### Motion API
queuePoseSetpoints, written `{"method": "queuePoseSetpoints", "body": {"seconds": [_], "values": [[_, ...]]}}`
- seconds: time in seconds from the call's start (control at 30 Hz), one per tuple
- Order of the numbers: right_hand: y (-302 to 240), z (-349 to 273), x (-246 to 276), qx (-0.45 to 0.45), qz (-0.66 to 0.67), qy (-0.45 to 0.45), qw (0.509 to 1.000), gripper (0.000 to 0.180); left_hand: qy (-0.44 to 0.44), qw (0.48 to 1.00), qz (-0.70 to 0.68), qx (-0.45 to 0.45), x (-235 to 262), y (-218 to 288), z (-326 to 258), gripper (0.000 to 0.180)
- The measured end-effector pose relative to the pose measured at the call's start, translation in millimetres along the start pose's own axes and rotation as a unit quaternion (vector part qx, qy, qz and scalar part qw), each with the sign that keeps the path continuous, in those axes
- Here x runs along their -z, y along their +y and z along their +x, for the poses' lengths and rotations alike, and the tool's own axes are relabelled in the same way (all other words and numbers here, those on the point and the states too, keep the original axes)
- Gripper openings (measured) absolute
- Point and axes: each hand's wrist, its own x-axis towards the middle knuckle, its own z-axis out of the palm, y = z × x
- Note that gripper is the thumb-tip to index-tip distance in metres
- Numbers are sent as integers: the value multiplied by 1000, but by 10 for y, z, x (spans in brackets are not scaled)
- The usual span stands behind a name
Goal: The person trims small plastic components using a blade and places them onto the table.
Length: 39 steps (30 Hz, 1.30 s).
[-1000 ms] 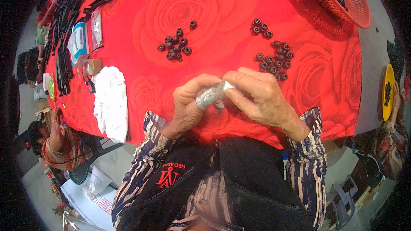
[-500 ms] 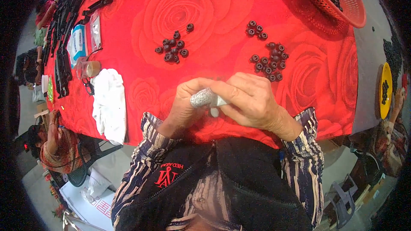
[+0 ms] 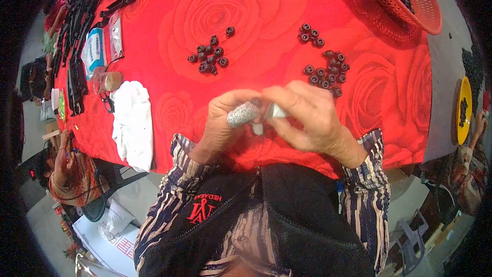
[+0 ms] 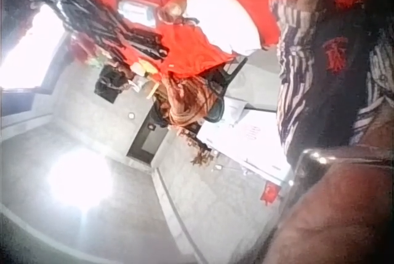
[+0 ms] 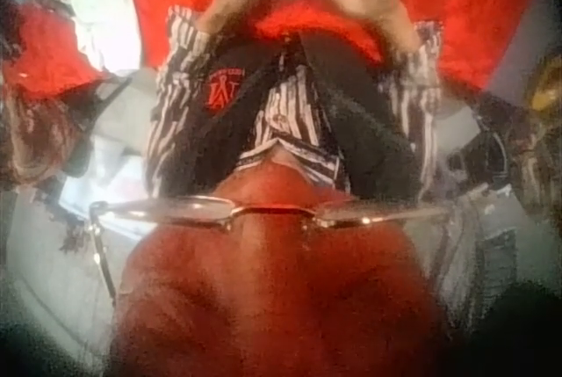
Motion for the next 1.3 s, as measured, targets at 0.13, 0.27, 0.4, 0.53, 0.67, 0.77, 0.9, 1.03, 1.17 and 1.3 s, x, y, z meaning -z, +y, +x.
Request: {"method": "queuePoseSetpoints", "body": {"seconds": [0.13,0.27,0.4,0.53,0.67,0.77,0.9,1.03,1.17,1.3], "values": [[10,-3,-52,57,5,-22,998,52,-4,997,-6,73,2,-5,-14,22],[26,4,9,24,20,-37,999,43,15,999,46,-2,14,73,1,19],[99,-58,-78,-38,-43,-17,998,33,213,890,257,-309,139,250,121,22],[123,-53,-154,-17,-139,-26,990,35,300,694,528,-387,334,461,228,19],[60,1,-239,20,-163,-40,986,43,276,637,612,-379,480,423,311,26],[-38,129,-363,40,-168,-72,982,41,300,683,566,-351,518,426,329,28],[51,185,-605,13,-221,-128,967,40,310,646,580,-387,468,465,328,28],[133,188,-611,38,-233,-128,963,36,274,747,449,-406,378,420,265,22],[104,187,-347,70,-161,-63,983,33,117,923,311,-196,273,367,87,14],[13,111,-196,107,-96,-19,989,41,-45,989,142,-27,125,268,55,21]]}}
